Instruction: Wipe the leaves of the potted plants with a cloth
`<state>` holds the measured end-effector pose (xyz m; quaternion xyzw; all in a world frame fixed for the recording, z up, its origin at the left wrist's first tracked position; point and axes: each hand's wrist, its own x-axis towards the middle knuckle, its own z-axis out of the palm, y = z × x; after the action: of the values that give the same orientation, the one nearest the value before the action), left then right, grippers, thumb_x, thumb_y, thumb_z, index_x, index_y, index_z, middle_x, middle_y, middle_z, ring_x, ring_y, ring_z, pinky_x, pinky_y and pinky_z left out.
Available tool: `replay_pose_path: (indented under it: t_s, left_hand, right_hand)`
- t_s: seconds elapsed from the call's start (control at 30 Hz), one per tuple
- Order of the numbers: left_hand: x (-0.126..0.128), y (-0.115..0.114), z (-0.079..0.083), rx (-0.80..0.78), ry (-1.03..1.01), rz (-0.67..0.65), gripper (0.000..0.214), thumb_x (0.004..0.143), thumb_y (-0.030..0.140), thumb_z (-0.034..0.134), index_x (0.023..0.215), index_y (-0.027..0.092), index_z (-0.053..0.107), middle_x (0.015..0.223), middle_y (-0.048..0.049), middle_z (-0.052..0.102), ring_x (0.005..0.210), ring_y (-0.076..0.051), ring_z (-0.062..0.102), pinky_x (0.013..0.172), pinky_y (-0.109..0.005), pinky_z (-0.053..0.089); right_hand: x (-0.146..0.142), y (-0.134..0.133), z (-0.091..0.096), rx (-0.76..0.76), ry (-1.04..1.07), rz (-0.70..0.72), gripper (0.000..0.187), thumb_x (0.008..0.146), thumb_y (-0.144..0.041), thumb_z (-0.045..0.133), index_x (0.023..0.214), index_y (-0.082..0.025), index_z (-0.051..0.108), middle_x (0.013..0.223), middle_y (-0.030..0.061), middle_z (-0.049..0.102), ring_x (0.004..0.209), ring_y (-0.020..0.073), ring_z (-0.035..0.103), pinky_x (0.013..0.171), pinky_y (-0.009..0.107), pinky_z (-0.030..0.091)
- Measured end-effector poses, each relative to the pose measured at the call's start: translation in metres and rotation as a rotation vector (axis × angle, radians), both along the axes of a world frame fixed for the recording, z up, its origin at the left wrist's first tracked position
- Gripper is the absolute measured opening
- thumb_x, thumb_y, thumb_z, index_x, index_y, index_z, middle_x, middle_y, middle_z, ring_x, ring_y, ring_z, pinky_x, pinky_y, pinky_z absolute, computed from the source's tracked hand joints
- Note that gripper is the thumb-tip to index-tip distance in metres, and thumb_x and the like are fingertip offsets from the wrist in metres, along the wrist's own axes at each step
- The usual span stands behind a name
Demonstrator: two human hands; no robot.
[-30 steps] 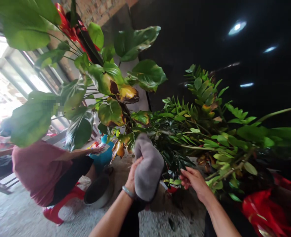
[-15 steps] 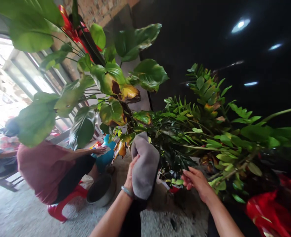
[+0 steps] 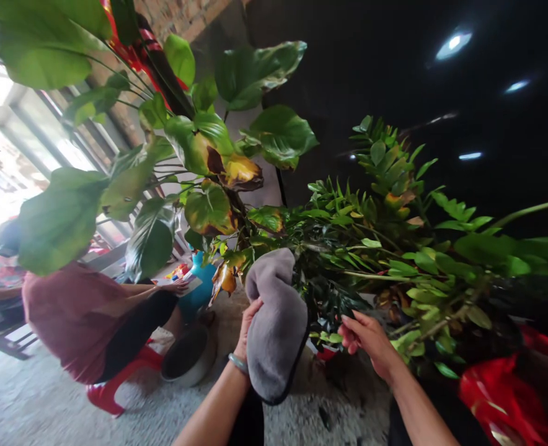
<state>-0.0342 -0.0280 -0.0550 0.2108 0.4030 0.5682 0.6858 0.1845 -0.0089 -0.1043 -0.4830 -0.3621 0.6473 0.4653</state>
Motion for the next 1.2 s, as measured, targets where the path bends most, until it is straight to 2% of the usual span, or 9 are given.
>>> replay_pose_path:
  t_s: [0.17, 0.3, 0.4, 0.5, 0.63, 0.83, 0.93, 1.03, 1.2]
  left_hand:
    - [0.03, -0.031, -0.051, -0.273, -0.054, -0.257, 0.022, 0.052, 0.021, 0.074, 0.07, 0.01, 0.07, 0.06, -0.0089, 0.071, 0.088, -0.032, 0.07, 0.089, -0.041, 0.05]
    - [0.039, -0.043, -0.04, -0.052, -0.041, -0.379, 0.035, 0.044, 0.009, 0.075, 0.079, 0.008, 0.071, 0.07, -0.0099, 0.074, 0.09, -0.034, 0.07, 0.093, -0.044, 0.047]
    - [0.027, -0.027, -0.004, 0.075, -0.042, -0.268, 0.033, 0.041, 0.012, 0.077, 0.073, 0.011, 0.07, 0.069, -0.0072, 0.074, 0.093, -0.034, 0.069, 0.095, -0.043, 0.047]
    - [0.013, -0.007, 0.016, 0.022, -0.062, -0.066, 0.024, 0.044, 0.02, 0.078, 0.064, 0.015, 0.067, 0.062, -0.0034, 0.071, 0.09, -0.031, 0.07, 0.094, -0.039, 0.048]
    - [0.014, -0.005, -0.009, -0.214, -0.118, 0.016, 0.018, 0.059, 0.026, 0.074, 0.071, 0.014, 0.068, 0.062, -0.0053, 0.071, 0.089, -0.029, 0.07, 0.089, -0.039, 0.051]
    - [0.038, -0.041, -0.066, -0.421, -0.235, -0.162, 0.028, 0.058, 0.023, 0.073, 0.081, 0.008, 0.069, 0.075, -0.0163, 0.074, 0.097, -0.037, 0.068, 0.09, -0.047, 0.05]
    - [0.047, -0.046, -0.071, -0.392, -0.223, -0.131, 0.039, 0.059, 0.03, 0.075, 0.09, 0.007, 0.069, 0.082, -0.0174, 0.074, 0.099, -0.038, 0.067, 0.092, -0.048, 0.049]
    - [0.051, -0.041, -0.069, -0.211, -0.151, -0.044, 0.047, 0.062, 0.039, 0.076, 0.098, 0.009, 0.069, 0.091, -0.0159, 0.074, 0.104, -0.036, 0.065, 0.096, -0.046, 0.048]
    - [0.046, -0.032, -0.067, -0.031, 0.206, 0.121, 0.056, 0.07, 0.052, 0.069, 0.111, 0.015, 0.067, 0.113, -0.0127, 0.069, 0.119, -0.031, 0.056, 0.107, -0.039, 0.038]
  right_hand:
    - [0.002, 0.001, -0.002, -0.084, -0.029, -0.014, 0.024, 0.054, -0.036, 0.076, 0.057, -0.021, 0.056, 0.049, -0.0007, 0.062, 0.041, 0.0128, 0.054, 0.038, 0.023, 0.038]
    - [0.004, 0.0, -0.002, -0.047, -0.016, -0.024, 0.023, 0.052, -0.037, 0.075, 0.06, -0.02, 0.063, 0.048, -0.0011, 0.062, 0.041, 0.0118, 0.053, 0.038, 0.022, 0.036]
    - [0.003, -0.001, 0.001, -0.036, -0.011, -0.036, 0.021, 0.05, -0.035, 0.075, 0.056, -0.019, 0.063, 0.045, -0.0013, 0.06, 0.04, 0.011, 0.05, 0.038, 0.021, 0.036]
    - [0.003, -0.002, 0.004, -0.051, -0.005, -0.046, 0.019, 0.052, -0.032, 0.075, 0.059, -0.018, 0.064, 0.047, -0.0002, 0.061, 0.04, 0.012, 0.052, 0.038, 0.022, 0.037]
    - [0.005, -0.002, 0.002, -0.072, 0.029, -0.035, 0.022, 0.056, -0.031, 0.077, 0.055, -0.02, 0.058, 0.047, -0.0004, 0.061, 0.04, 0.0125, 0.053, 0.037, 0.022, 0.037]
    - [0.006, -0.01, 0.004, -0.109, -0.045, 0.188, 0.035, 0.06, -0.05, 0.073, 0.074, -0.018, 0.071, 0.06, 0.0032, 0.069, 0.055, 0.0183, 0.063, 0.051, 0.028, 0.046]
    - [0.001, -0.02, 0.007, -0.072, -0.118, 0.203, 0.043, 0.054, -0.056, 0.075, 0.077, -0.019, 0.074, 0.089, 0.0086, 0.076, 0.089, 0.0282, 0.067, 0.078, 0.04, 0.052]
    - [-0.011, -0.034, 0.01, 0.007, -0.086, 0.217, 0.051, 0.054, -0.056, 0.075, 0.09, -0.02, 0.074, 0.11, 0.0104, 0.073, 0.114, 0.0324, 0.058, 0.1, 0.044, 0.042]
    - [-0.035, -0.06, 0.013, 0.127, -0.069, 0.235, 0.063, 0.06, -0.052, 0.072, 0.113, -0.017, 0.067, 0.117, 0.0125, 0.069, 0.116, 0.0333, 0.057, 0.1, 0.046, 0.042]
